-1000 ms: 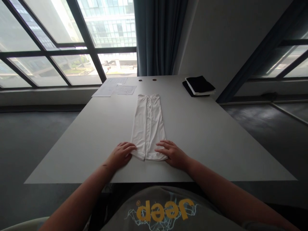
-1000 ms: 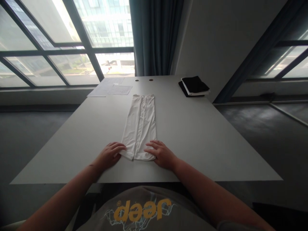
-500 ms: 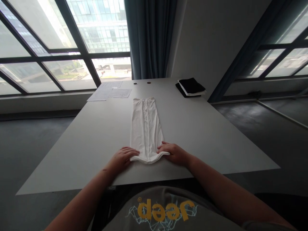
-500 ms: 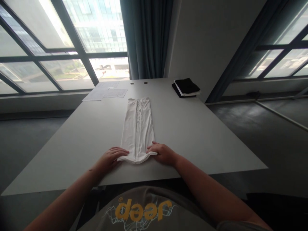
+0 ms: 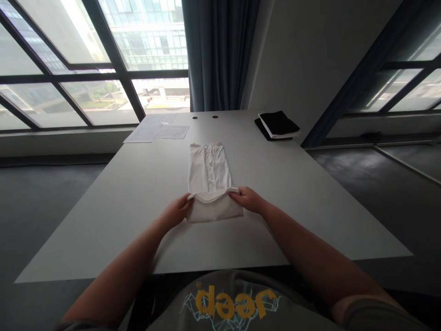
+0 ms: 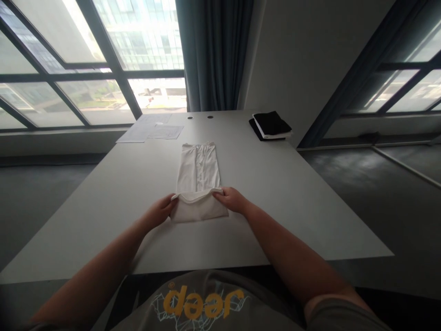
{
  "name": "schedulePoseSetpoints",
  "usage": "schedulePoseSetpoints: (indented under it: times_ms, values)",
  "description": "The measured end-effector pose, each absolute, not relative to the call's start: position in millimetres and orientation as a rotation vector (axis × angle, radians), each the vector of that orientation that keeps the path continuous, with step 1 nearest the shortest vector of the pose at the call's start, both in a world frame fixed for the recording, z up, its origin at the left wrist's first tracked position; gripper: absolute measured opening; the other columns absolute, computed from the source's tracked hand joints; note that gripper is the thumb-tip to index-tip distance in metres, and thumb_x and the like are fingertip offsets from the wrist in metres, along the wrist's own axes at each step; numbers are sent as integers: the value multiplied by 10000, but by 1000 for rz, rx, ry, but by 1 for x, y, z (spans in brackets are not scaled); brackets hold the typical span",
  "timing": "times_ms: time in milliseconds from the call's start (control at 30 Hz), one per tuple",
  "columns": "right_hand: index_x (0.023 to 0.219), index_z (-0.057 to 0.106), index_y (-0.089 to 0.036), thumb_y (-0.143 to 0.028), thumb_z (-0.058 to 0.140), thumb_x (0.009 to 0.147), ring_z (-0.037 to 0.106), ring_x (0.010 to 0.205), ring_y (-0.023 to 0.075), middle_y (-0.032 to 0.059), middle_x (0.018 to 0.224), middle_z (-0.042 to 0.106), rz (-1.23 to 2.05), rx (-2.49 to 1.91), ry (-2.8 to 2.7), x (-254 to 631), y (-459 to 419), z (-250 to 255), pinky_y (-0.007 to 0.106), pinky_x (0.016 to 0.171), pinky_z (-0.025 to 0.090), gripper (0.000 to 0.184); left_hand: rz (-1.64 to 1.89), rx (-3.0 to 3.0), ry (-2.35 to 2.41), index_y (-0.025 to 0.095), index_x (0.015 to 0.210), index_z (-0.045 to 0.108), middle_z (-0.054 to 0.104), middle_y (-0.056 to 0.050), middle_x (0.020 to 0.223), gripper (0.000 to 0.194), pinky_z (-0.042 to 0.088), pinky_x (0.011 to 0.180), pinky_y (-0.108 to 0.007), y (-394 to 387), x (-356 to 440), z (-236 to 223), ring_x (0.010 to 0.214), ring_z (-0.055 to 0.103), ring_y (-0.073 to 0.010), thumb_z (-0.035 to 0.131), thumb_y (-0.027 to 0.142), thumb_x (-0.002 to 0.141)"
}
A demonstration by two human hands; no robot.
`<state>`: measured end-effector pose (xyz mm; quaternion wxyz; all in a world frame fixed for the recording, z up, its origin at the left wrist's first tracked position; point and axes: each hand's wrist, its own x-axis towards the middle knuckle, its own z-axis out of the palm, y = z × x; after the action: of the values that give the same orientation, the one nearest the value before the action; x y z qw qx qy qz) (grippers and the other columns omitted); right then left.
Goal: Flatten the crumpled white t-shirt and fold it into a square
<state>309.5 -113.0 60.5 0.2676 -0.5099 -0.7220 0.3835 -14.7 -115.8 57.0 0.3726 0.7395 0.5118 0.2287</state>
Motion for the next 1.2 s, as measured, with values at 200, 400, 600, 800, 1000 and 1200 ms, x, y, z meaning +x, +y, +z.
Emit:
schedulePoseSetpoints:
  times_ms: [200,400,600,800,1000,1200]
  values:
    - [902,710,-194,-418,618,935,646,749,197,30,796,723,566,-1713,-2169,310,-66,45,253,642,381,245,353,2006,1582,239,851,557,607,30,643,277,357,588,-254,-69,-11,52,604,545,-156,486,490,945]
    - [1095,699,-229,-375,673,954,677,784,183,17,877,754,389,-1818,-2102,312,-69,31,253,679,393,205,170,2235,1822,262,878,610,746,-46,879,295,351,653,-287,-68,-12,45,787,665,-217,447,477,997]
    - [1104,702,-209,-311,646,964,668,831,217,48,908,747,279,-1864,-2094,309,-69,33,294,749,456,182,207,2232,1917,268,955,673,774,-57,932,298,427,705,-299,-68,-7,40,865,714,-249,504,509,1000]
    - [1231,700,-150,-274,588,979,577,1182,303,171,1264,673,-47,-1565,-2248,275,-84,38,410,1066,443,303,447,2143,1954,253,1054,629,749,-28,890,227,486,747,-313,-62,-8,37,844,702,-236,654,450,943]
    - [1545,521,-139,-430,461,1058,295,1548,369,165,1651,402,163,-1611,-2467,251,-95,23,518,1259,234,571,683,2623,1560,232,1000,708,745,-90,1147,309,488,1038,-399,-90,5,37,1098,664,-246,447,389,1053]
    - [1622,408,-198,-472,407,1072,243,1584,337,118,1715,268,268,-1661,-2505,254,-90,24,507,1284,192,615,269,2698,1383,270,1595,435,381,-71,1679,585,286,1268,-522,-95,16,13,1564,318,-299,438,462,1042]
